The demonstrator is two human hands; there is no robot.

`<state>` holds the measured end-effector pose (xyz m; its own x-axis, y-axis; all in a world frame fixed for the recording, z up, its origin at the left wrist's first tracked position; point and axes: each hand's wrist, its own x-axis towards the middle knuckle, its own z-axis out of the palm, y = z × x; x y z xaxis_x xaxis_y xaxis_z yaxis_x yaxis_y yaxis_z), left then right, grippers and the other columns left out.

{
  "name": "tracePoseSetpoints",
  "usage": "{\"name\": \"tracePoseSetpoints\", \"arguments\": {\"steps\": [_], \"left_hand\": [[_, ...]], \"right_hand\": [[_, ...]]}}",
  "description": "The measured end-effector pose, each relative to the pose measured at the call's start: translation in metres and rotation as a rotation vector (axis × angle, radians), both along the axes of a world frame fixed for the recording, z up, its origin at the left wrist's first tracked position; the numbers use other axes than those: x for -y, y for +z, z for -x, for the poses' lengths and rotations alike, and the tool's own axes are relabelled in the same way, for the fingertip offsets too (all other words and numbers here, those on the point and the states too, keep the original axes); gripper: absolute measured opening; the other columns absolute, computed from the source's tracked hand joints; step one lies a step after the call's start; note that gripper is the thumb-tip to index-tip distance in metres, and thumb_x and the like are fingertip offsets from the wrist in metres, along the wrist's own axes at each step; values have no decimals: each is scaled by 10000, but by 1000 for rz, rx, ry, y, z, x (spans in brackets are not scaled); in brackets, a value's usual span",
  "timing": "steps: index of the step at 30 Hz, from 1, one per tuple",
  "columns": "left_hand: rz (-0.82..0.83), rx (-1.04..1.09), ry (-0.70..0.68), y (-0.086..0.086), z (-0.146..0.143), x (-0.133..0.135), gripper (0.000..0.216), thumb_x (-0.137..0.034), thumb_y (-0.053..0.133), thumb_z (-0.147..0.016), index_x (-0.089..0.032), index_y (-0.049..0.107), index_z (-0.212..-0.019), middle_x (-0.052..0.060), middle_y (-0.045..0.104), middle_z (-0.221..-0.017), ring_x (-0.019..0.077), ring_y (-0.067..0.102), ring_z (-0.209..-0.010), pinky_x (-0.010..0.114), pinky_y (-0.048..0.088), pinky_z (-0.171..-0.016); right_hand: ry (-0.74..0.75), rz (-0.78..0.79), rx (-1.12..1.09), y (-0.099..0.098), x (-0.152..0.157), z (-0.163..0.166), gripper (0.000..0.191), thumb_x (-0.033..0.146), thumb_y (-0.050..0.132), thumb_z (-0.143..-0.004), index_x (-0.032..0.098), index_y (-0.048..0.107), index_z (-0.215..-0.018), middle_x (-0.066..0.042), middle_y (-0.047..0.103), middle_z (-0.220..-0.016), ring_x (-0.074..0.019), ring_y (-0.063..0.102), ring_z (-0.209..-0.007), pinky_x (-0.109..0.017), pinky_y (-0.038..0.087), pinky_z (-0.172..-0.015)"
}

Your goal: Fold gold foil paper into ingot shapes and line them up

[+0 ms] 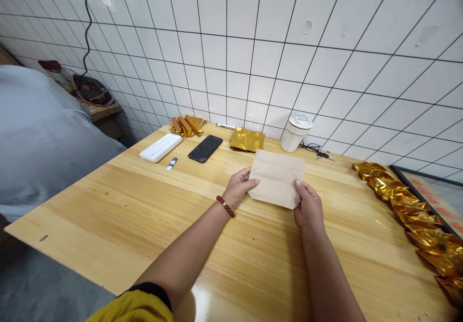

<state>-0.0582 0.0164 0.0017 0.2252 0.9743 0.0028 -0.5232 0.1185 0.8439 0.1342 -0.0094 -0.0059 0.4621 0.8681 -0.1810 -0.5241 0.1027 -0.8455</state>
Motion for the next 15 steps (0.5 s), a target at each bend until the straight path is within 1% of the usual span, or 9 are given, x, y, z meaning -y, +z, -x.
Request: {"name": "tracePoseSetpoints", "arguments": {"steps": [3, 5, 9, 12, 15], "left_hand": [[50, -29, 39, 0, -1, 0, 440, -354, 891, -557, -129, 784, -919, 95, 767, -851, 205, 680, -754, 311, 506, -739], [79, -49, 59, -1, -1, 0, 399, -385, 896, -546, -125, 789, -828, 82, 753, -763, 189, 662, -696, 303, 500, -706], [85, -53, 88, -3, 0, -2, 386, -404, 910, -519, -129, 783, -757, 68, 738, -717, 185, 655, -679, 303, 491, -701], [107, -42, 100, -2, 1, -2, 408, -466, 897, -538, -116, 769, -706, 88, 737, -702, 213, 672, -703, 323, 496, -721], [179, -15, 69, 0, 1, -1, 482, -543, 868, -557, -104, 771, -731, 116, 744, -708, 274, 700, -761, 367, 515, -743]], "right_hand": [[4, 8, 14, -2, -1, -1, 405, 353, 932, -455, 200, 746, -782, -20, 773, -811, -180, 697, -675, -296, 595, -609], [2, 5, 20, -3, -1, -2, 391, 347, 927, -469, 202, 746, -784, -21, 773, -818, -185, 698, -695, -300, 592, -620], [34, -76, 75, -5, -2, -5, 346, 374, 899, -533, 198, 743, -787, -24, 768, -830, -166, 696, -740, -272, 576, -677], [90, -101, 102, -2, 0, -3, 356, 386, 894, -539, 196, 745, -800, -26, 766, -821, -161, 695, -728, -271, 573, -689], [136, -56, 84, 3, 3, 0, 379, 385, 908, -506, 202, 742, -793, -25, 762, -787, -184, 697, -687, -313, 585, -668]]}}
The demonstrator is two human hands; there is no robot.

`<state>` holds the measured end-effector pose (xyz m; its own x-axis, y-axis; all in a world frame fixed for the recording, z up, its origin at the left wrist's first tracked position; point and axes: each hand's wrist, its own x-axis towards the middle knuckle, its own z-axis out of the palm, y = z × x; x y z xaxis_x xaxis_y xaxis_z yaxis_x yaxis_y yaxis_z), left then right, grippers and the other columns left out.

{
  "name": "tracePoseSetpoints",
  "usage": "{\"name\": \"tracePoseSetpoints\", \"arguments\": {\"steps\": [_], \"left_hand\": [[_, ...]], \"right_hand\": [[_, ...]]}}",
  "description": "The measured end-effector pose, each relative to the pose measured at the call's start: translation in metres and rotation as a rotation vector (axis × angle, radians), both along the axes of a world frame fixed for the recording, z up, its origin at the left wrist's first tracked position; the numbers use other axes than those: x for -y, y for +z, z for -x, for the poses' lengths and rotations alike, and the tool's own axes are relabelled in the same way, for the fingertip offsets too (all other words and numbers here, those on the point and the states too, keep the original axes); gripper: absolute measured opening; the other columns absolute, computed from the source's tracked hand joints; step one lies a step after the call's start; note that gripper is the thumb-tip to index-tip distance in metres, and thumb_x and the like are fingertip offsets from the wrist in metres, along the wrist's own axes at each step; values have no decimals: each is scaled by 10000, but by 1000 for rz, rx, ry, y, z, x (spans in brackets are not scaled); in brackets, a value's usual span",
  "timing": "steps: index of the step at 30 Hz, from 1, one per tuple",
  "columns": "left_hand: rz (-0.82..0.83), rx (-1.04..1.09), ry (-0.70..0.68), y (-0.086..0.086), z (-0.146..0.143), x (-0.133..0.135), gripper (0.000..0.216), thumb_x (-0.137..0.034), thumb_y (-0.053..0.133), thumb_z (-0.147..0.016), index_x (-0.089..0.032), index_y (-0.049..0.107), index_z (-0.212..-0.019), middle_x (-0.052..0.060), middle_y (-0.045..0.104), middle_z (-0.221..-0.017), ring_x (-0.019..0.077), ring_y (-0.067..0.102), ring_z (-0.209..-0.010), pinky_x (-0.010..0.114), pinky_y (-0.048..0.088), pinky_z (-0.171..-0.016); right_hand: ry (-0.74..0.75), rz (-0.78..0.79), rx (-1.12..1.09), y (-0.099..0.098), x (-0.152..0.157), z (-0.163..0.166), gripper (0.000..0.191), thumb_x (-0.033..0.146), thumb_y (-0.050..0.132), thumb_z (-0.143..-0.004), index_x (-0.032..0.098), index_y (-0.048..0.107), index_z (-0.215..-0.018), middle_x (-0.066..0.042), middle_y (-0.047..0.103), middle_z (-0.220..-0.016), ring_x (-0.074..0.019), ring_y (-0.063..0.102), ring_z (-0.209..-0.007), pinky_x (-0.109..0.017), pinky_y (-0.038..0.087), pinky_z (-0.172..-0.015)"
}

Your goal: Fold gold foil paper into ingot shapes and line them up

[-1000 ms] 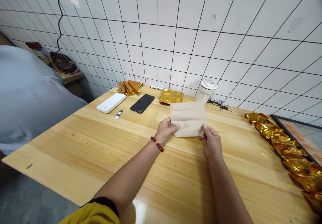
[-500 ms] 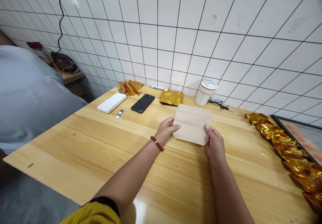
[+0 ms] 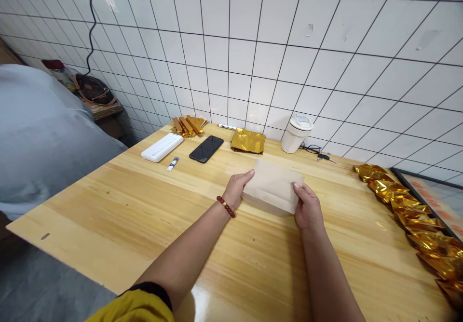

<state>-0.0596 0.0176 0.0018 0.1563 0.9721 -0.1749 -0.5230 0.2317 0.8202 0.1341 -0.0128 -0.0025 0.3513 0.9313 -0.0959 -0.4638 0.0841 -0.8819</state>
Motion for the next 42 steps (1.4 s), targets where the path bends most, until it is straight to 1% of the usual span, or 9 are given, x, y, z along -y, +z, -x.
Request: {"name": "tracePoseSetpoints", "arguments": {"steps": [4, 10, 17, 23, 29, 32, 36, 39, 42], "left_hand": [[31, 56, -15, 2, 0, 1, 518, -555, 867, -550, -103, 770, -784, 118, 748, -726, 291, 708, -767, 382, 525, -736], [-12, 59, 5, 5, 0, 2, 400, -476, 888, -555, -128, 726, -667, 56, 707, -635, 174, 626, -580, 295, 465, -610], [-28, 15, 33, 4, -1, 4, 379, -364, 933, -480, -123, 757, -712, 50, 720, -673, 158, 630, -610, 287, 476, -653], [-48, 58, 120, 1, -1, 0, 364, -359, 927, -505, -126, 757, -729, 55, 729, -682, 179, 655, -632, 316, 502, -684], [-36, 227, 231, 2, 0, -8, 439, -360, 927, -526, -136, 761, -865, 85, 773, -856, 222, 717, -829, 356, 548, -839], [-31, 236, 235, 1, 1, -9, 453, -341, 931, -515, -135, 753, -876, 92, 774, -870, 232, 720, -854, 370, 548, -858], [-48, 183, 222, 0, 1, -8, 448, -302, 940, -465, -144, 730, -828, 64, 764, -831, 210, 711, -802, 362, 541, -838], [-44, 151, 193, 0, 2, -6, 416, -265, 935, -439, -149, 691, -755, 43, 744, -791, 190, 694, -776, 347, 531, -823], [-27, 114, 167, 0, 2, -5, 465, -203, 921, -422, -151, 684, -819, 30, 727, -798, 170, 671, -750, 327, 520, -787]], "right_hand": [[71, 74, -14, 2, 4, 0, 431, 396, 925, -481, 194, 739, -813, -39, 752, -740, -232, 703, -659, -374, 593, -644], [210, 154, 14, -6, 3, -9, 414, 407, 920, -536, 179, 722, -821, -52, 740, -713, -231, 677, -578, -348, 547, -543], [168, 139, -11, -3, 4, -7, 368, 414, 901, -549, 201, 723, -791, -34, 734, -715, -206, 652, -563, -327, 526, -531], [186, 65, 12, 5, 7, -1, 409, 443, 868, -554, 194, 744, -854, -51, 744, -760, -244, 688, -685, -365, 554, -648], [181, -16, -7, 3, 3, 0, 352, 392, 874, -564, 182, 751, -817, -36, 736, -806, -158, 626, -678, -275, 525, -631], [193, -24, 12, 2, 3, 0, 350, 366, 880, -566, 189, 746, -836, -33, 730, -803, -158, 615, -672, -279, 520, -619], [195, -15, 41, -1, 4, 1, 358, 286, 902, -518, 196, 735, -821, -38, 747, -871, -176, 660, -778, -291, 549, -720], [137, -26, 16, -4, 2, 1, 380, 288, 907, -519, 200, 733, -845, -30, 751, -881, -170, 673, -799, -283, 555, -740], [62, -44, -20, -5, 0, -1, 366, 283, 892, -563, 210, 735, -885, -21, 760, -912, -167, 684, -830, -287, 560, -766]]}}
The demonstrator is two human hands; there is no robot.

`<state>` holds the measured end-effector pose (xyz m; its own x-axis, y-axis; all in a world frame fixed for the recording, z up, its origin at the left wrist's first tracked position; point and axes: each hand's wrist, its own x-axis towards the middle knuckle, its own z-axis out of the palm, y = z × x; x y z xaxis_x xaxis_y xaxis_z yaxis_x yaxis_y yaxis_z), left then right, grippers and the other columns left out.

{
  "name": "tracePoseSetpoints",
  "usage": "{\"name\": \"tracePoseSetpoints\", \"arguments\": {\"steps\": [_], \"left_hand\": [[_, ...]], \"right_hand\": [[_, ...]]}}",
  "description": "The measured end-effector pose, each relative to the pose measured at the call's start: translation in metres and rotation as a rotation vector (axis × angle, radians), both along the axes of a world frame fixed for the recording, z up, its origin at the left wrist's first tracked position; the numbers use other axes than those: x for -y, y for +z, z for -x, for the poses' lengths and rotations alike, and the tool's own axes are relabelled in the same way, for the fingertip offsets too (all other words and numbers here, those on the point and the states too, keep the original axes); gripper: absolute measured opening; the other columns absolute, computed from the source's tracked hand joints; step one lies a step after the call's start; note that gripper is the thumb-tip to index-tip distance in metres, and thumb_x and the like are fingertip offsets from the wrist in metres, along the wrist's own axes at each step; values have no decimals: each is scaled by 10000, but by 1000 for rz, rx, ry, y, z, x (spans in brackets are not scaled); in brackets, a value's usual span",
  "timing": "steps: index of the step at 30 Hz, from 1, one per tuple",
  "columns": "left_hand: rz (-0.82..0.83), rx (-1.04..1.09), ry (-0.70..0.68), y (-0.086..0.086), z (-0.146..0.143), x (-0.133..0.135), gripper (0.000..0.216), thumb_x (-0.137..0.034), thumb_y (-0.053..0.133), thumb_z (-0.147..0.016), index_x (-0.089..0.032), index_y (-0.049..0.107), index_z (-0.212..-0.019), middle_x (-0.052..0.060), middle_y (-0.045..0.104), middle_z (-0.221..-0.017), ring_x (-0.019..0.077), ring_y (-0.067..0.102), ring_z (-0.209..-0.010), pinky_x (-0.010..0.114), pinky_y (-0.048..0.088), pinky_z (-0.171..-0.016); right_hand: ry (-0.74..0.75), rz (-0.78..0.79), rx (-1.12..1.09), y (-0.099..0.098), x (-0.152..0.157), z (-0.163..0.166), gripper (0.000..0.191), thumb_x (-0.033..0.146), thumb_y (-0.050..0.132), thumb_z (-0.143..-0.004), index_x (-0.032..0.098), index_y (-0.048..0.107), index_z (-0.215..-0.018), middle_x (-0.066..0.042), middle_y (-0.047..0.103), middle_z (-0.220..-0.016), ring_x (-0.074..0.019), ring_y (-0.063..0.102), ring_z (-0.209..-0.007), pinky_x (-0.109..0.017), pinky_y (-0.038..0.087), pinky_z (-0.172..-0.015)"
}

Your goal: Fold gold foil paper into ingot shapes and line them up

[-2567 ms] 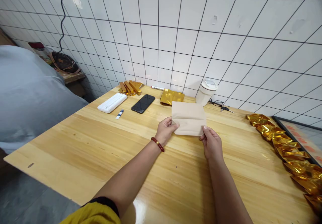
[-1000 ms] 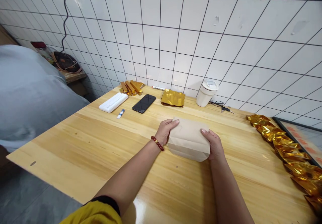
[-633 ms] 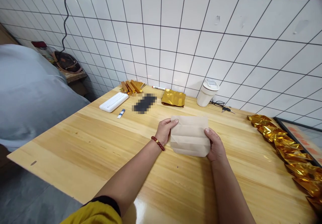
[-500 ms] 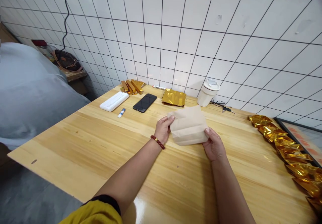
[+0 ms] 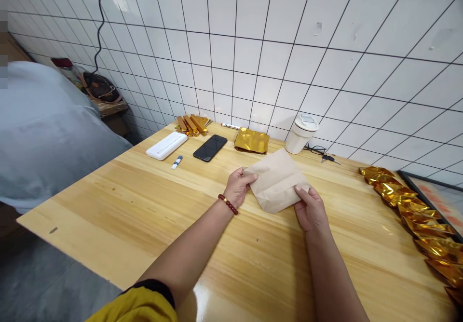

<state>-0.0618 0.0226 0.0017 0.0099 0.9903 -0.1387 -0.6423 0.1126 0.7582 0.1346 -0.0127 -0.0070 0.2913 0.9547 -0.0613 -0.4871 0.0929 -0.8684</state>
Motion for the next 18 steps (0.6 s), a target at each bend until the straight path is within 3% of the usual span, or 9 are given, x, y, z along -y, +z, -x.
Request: {"name": "tracePoseSetpoints", "arguments": {"steps": [5, 11, 18], "left_hand": [[-56, -82, -115, 0, -1, 3, 665, -130, 900, -411, -170, 690, -1041, 47, 735, -919, 173, 662, -780, 299, 504, -751], [-140, -155, -224, -2, -4, 7, 546, -175, 918, -441, -147, 731, -953, 77, 741, -958, 200, 664, -848, 307, 492, -803], [-101, -148, -242, 1, -4, 8, 450, -365, 904, -547, -140, 753, -906, 57, 735, -853, 153, 628, -722, 267, 470, -714]], "right_hand": [[-82, 6, -67, 2, -2, -3, 358, 251, 884, -565, 203, 741, -890, -15, 768, -927, -145, 689, -817, -251, 567, -750], [-187, 8, -122, 3, -3, -6, 345, 236, 879, -558, 207, 742, -874, 2, 770, -890, -128, 687, -778, -223, 568, -719], [-146, -27, -87, 2, -2, -5, 322, 256, 863, -603, 216, 733, -896, 5, 770, -907, -134, 695, -766, -240, 577, -710]]}}
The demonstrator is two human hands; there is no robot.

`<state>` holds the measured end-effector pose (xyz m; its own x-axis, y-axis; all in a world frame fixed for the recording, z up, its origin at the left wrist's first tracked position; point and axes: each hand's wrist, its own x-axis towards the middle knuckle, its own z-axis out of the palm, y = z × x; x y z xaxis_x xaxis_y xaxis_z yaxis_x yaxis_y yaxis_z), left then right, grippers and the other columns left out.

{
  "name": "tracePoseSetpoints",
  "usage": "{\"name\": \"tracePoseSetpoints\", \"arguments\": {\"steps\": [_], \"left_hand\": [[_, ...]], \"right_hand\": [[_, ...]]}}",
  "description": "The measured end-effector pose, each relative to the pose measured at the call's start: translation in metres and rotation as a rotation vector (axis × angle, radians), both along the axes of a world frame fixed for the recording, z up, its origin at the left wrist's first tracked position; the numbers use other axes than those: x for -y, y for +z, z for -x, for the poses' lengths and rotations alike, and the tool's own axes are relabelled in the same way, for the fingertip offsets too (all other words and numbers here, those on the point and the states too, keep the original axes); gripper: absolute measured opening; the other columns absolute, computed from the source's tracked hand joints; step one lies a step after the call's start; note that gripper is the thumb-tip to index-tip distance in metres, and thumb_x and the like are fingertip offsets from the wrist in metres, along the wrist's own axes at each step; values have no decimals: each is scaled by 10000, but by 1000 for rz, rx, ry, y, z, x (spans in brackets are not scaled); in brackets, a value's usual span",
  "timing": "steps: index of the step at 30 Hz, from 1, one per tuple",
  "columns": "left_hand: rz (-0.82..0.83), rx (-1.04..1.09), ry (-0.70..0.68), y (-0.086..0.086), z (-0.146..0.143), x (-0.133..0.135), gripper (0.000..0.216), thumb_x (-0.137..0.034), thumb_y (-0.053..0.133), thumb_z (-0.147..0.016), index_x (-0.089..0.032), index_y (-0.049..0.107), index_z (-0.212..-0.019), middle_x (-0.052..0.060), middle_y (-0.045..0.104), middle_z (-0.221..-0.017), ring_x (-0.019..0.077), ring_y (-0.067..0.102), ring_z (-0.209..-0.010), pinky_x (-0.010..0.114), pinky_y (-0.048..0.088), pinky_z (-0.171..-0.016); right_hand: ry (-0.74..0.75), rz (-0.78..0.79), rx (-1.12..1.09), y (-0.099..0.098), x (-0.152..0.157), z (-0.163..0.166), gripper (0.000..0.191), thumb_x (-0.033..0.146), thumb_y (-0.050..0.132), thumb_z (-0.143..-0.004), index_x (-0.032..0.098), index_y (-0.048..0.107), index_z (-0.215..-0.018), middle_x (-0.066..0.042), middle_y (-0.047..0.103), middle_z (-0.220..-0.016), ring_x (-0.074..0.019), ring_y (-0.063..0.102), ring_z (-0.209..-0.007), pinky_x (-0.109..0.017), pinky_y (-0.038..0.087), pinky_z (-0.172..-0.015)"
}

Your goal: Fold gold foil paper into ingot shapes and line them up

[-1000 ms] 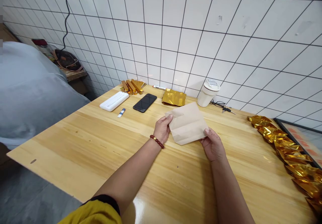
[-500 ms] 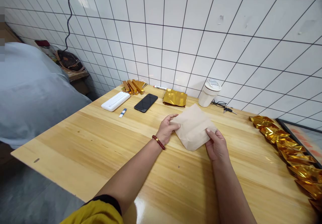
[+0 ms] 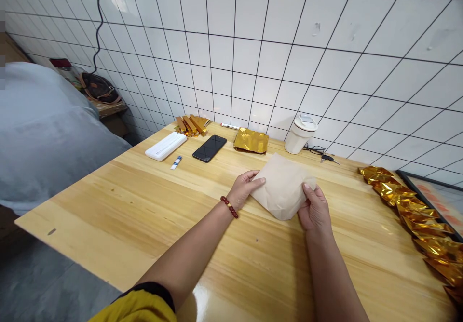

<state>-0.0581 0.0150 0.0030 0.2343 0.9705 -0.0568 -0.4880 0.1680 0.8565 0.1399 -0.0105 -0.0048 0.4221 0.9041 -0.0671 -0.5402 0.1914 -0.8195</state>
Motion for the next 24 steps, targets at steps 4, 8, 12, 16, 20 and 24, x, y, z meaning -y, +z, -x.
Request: {"name": "tracePoseSetpoints", "arguments": {"steps": [4, 8, 12, 16, 20, 24], "left_hand": [[25, 5, -15, 3, 1, 1, 443, -432, 880, -584, -132, 763, -889, 54, 731, -806, 150, 623, -701, 262, 464, -697], [18, 29, -36, 5, 1, 3, 431, -464, 861, -606, -122, 764, -851, 63, 729, -766, 163, 635, -706, 263, 466, -690], [21, 83, -118, 2, 1, 3, 535, -596, 797, -641, -123, 762, -890, 72, 723, -747, 177, 641, -678, 268, 459, -641], [65, 34, -216, -3, 2, 2, 644, -712, 739, -628, -132, 755, -906, 59, 694, -685, 158, 611, -598, 262, 438, -579], [58, 0, -249, -2, 2, 4, 540, -563, 850, -585, -125, 760, -889, 72, 720, -749, 179, 653, -691, 287, 482, -679], [66, 13, -203, 2, 1, 5, 421, -361, 914, -542, -110, 778, -851, 93, 753, -829, 187, 672, -763, 300, 500, -771]], "right_hand": [[47, 4, 6, -1, 1, 2, 340, 266, 862, -619, 203, 737, -929, -5, 774, -905, -134, 699, -757, -230, 576, -693], [39, 34, -24, 0, 2, 2, 336, 268, 861, -614, 204, 738, -921, -15, 778, -901, -154, 708, -747, -270, 592, -716], [46, 91, -44, 2, 1, -1, 373, 317, 878, -585, 215, 736, -915, -7, 778, -873, -168, 707, -705, -305, 606, -707], [135, 106, -6, 3, 4, -1, 381, 370, 882, -589, 216, 734, -904, -7, 775, -851, -177, 702, -676, -315, 607, -685], [247, 161, 35, 8, 10, 5, 390, 375, 897, -577, 212, 738, -894, -11, 768, -800, -181, 690, -641, -306, 591, -639], [256, 185, 32, 9, 10, 8, 376, 364, 922, -535, 211, 740, -827, -1, 760, -772, -165, 678, -636, -268, 560, -597]]}}
